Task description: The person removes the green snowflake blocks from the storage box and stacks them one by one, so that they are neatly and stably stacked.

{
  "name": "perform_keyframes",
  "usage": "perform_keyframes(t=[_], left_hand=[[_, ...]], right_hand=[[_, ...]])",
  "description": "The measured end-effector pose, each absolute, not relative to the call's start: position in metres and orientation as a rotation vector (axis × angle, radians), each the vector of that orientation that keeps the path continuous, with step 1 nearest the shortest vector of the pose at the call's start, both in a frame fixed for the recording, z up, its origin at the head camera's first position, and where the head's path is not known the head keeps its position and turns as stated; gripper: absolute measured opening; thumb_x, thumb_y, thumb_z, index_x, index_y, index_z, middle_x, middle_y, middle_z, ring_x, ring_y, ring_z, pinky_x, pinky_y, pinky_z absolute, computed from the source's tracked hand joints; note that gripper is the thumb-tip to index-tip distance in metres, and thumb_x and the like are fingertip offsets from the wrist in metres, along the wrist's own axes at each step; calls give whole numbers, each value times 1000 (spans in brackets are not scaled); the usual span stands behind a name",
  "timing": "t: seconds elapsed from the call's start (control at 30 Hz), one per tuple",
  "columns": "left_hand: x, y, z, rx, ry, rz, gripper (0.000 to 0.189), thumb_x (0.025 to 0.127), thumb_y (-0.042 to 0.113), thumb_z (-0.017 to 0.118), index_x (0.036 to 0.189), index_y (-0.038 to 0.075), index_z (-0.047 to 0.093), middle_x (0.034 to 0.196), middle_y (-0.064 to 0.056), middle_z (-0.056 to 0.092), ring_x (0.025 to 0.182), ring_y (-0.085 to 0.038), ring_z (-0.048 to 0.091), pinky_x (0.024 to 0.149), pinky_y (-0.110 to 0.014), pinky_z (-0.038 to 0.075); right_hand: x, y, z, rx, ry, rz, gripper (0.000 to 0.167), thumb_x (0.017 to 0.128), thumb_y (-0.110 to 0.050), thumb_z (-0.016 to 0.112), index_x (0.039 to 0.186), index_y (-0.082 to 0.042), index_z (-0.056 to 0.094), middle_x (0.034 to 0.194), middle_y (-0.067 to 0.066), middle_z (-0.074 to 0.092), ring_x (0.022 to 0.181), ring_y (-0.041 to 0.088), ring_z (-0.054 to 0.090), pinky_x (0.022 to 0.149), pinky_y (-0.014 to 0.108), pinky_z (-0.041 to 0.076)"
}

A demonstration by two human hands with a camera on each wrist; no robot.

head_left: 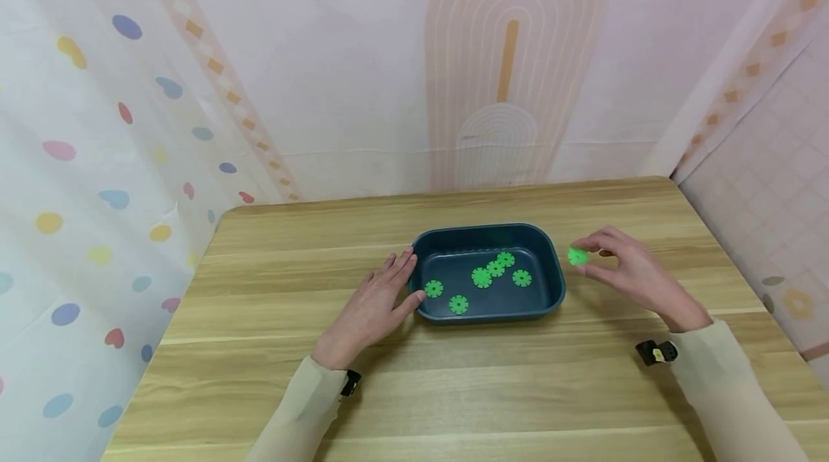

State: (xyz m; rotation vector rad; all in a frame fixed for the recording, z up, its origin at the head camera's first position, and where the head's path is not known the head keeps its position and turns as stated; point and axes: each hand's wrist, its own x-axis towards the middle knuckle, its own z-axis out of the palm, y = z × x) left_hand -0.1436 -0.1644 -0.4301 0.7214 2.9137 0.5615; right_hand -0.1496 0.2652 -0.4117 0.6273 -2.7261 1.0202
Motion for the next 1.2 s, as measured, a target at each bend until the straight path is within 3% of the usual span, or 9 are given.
perform_keyframes(t=[0.2, 0.57, 0.83, 1.2], left_hand=[[-143, -164, -429, 717, 2907, 564, 72, 108, 47, 50, 163, 6, 27, 172, -7, 19, 157, -33, 19, 119, -65, 27], [-144, -165, -429, 717, 2900, 572, 72, 109, 48, 49, 163, 6, 27, 172, -6, 18, 157, -32, 18, 119, -65, 27], [-143, -165, -429, 705, 2902, 575, 73, 108, 48, 49, 163, 6, 27, 172, -5, 17, 157, -32, 19, 119, -64, 27], [-144, -165, -431, 711, 2906, 599, 73, 108, 47, 51, 163, 6, 28, 172, -5, 17, 157, -33, 19, 119, -65, 27]], right_hand=[[-150, 274, -419, 617, -2768, 955, 28, 90, -7, 81, 116, -2, 73, 114, 12, 68, 100, 33, 65, 85, 48, 55], [-159, 288, -432, 627, -2846, 964, 32, 87, -3, 82, 117, 4, 71, 109, 15, 67, 100, 35, 66, 86, 51, 57], [-167, 293, -435, 657, -2940, 980, 28, 89, -2, 80, 116, 3, 72, 109, 11, 68, 98, 27, 66, 88, 44, 58], [-173, 299, -439, 641, -3000, 1008, 29, 90, -4, 80, 115, 4, 71, 108, 13, 68, 94, 25, 65, 80, 34, 56]])
